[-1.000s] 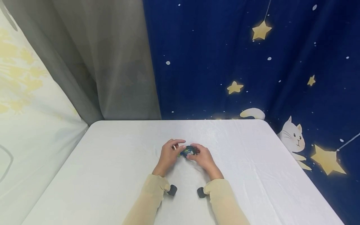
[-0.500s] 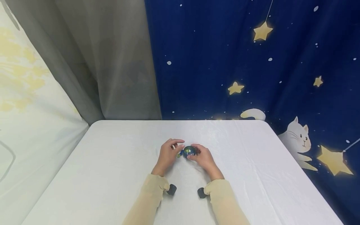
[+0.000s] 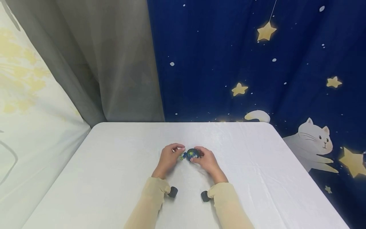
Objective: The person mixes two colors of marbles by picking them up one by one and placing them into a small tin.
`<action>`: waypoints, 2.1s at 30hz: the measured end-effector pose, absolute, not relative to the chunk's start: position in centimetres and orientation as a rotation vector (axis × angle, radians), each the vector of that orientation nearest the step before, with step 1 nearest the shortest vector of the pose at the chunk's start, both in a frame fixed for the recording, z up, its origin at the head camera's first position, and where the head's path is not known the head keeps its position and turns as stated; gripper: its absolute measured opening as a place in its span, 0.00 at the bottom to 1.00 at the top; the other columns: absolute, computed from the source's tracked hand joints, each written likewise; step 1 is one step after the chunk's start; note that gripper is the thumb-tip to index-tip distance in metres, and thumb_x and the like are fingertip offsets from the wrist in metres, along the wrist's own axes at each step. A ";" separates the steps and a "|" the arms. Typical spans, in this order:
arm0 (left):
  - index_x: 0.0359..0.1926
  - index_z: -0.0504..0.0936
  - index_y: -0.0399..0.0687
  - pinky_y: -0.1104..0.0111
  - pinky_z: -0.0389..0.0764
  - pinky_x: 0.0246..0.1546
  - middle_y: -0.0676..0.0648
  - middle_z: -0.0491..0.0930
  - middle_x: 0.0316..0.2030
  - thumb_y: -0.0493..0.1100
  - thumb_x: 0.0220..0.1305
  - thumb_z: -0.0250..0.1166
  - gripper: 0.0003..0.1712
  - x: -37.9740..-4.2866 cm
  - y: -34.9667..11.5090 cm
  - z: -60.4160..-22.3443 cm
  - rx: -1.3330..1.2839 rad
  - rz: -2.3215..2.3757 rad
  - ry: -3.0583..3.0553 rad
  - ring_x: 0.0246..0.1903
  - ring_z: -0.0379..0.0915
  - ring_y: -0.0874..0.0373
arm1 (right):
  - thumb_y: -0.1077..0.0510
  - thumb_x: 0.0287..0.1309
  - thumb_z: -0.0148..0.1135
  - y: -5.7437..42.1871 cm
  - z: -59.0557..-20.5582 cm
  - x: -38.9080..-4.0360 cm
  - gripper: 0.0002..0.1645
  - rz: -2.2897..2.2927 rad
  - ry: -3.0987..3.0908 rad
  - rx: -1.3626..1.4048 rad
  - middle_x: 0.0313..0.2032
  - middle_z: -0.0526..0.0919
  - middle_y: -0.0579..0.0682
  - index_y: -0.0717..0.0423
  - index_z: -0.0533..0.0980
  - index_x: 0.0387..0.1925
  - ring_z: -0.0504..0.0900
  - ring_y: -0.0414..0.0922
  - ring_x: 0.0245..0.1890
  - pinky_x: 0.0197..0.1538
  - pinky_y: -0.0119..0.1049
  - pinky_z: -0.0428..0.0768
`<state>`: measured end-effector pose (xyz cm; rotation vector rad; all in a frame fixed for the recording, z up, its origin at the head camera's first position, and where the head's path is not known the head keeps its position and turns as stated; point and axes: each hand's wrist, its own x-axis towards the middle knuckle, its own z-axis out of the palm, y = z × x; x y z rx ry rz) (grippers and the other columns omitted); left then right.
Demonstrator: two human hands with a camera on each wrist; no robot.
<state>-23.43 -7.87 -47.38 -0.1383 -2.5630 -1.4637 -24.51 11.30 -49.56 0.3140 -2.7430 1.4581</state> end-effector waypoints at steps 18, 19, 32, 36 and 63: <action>0.43 0.87 0.49 0.65 0.67 0.28 0.52 0.71 0.21 0.42 0.56 0.71 0.12 -23.1 -8.4 -47.8 -0.078 -1.299 -2.832 0.23 0.66 0.58 | 0.57 0.48 0.76 11.3 -49.2 -24.5 0.32 1.474 -2.756 0.304 0.53 0.80 0.56 0.54 0.77 0.56 0.79 0.55 0.51 0.53 0.52 0.74; 0.43 0.87 0.49 0.65 0.67 0.29 0.52 0.71 0.20 0.42 0.56 0.71 0.12 -23.1 -8.4 -47.8 -0.074 -1.290 -2.842 0.23 0.66 0.58 | 0.58 0.48 0.76 11.3 -49.2 -24.5 0.32 1.474 -2.756 0.304 0.53 0.80 0.56 0.54 0.77 0.57 0.79 0.55 0.51 0.53 0.52 0.74; 0.42 0.87 0.54 0.65 0.69 0.31 0.54 0.72 0.21 0.43 0.53 0.73 0.13 -23.4 -8.3 -48.6 -0.050 -1.147 -2.906 0.26 0.67 0.59 | 0.58 0.47 0.76 11.3 -49.2 -24.6 0.32 1.483 -2.743 0.305 0.52 0.81 0.56 0.54 0.77 0.56 0.79 0.55 0.51 0.53 0.52 0.74; 0.42 0.87 0.54 0.64 0.70 0.33 0.55 0.74 0.23 0.42 0.52 0.74 0.13 -23.3 -8.1 -48.7 -0.030 -1.118 -2.899 0.27 0.68 0.59 | 0.58 0.47 0.76 11.4 -49.2 -24.6 0.31 1.478 -2.742 0.306 0.52 0.81 0.56 0.54 0.77 0.56 0.79 0.55 0.50 0.53 0.52 0.74; 0.38 0.88 0.52 0.65 0.67 0.28 0.52 0.71 0.21 0.39 0.54 0.72 0.08 -23.5 -8.2 -48.3 -0.040 -1.245 -2.755 0.23 0.65 0.58 | 0.57 0.47 0.76 11.4 -49.2 -24.7 0.32 1.466 -2.763 0.309 0.53 0.81 0.55 0.54 0.77 0.57 0.79 0.55 0.51 0.54 0.52 0.74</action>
